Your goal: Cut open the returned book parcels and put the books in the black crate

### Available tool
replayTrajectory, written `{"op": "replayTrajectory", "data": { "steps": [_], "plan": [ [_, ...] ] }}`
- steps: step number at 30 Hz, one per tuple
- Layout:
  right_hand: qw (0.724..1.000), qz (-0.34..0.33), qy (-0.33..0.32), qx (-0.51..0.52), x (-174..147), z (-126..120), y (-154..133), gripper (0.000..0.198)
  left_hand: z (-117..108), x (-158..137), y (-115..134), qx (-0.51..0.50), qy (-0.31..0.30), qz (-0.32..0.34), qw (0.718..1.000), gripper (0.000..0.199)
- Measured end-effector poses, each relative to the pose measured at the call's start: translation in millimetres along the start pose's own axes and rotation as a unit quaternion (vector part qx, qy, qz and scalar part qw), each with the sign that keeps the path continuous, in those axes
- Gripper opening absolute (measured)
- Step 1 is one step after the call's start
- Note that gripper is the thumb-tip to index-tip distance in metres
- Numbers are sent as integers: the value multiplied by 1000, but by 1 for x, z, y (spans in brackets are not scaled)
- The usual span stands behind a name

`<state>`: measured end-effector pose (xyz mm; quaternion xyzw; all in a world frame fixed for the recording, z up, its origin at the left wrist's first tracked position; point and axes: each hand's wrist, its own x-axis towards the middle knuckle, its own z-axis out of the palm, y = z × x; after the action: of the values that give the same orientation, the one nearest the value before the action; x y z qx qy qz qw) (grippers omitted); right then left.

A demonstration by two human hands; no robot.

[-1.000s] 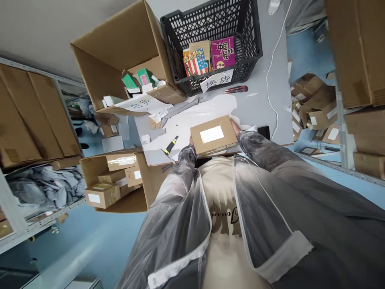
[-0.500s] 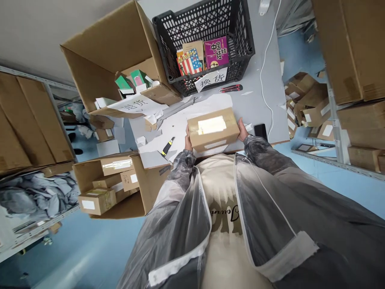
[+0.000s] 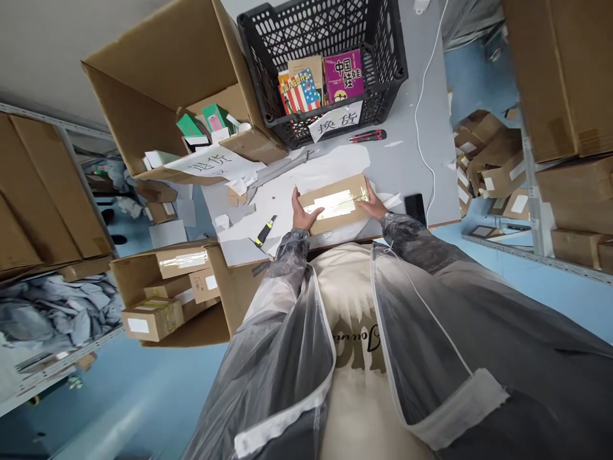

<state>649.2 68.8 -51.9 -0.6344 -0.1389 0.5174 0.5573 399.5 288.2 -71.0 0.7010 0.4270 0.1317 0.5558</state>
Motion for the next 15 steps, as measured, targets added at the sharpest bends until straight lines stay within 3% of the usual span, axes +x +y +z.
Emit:
{"op": "replayTrajectory", "data": {
  "steps": [3, 9, 15],
  "plan": [
    [1000, -1, 16, -21, 1, 2, -2, 132, -4, -1, 8, 26, -14, 27, 999, 156],
    [995, -12, 71, -70, 1, 5, -4, 123, -7, -3, 27, 30, -21, -3, 999, 136],
    [992, -12, 92, -90, -4, 4, -2, 111, 5, 0, 8, -27, 37, -52, 998, 125]
  ]
}}
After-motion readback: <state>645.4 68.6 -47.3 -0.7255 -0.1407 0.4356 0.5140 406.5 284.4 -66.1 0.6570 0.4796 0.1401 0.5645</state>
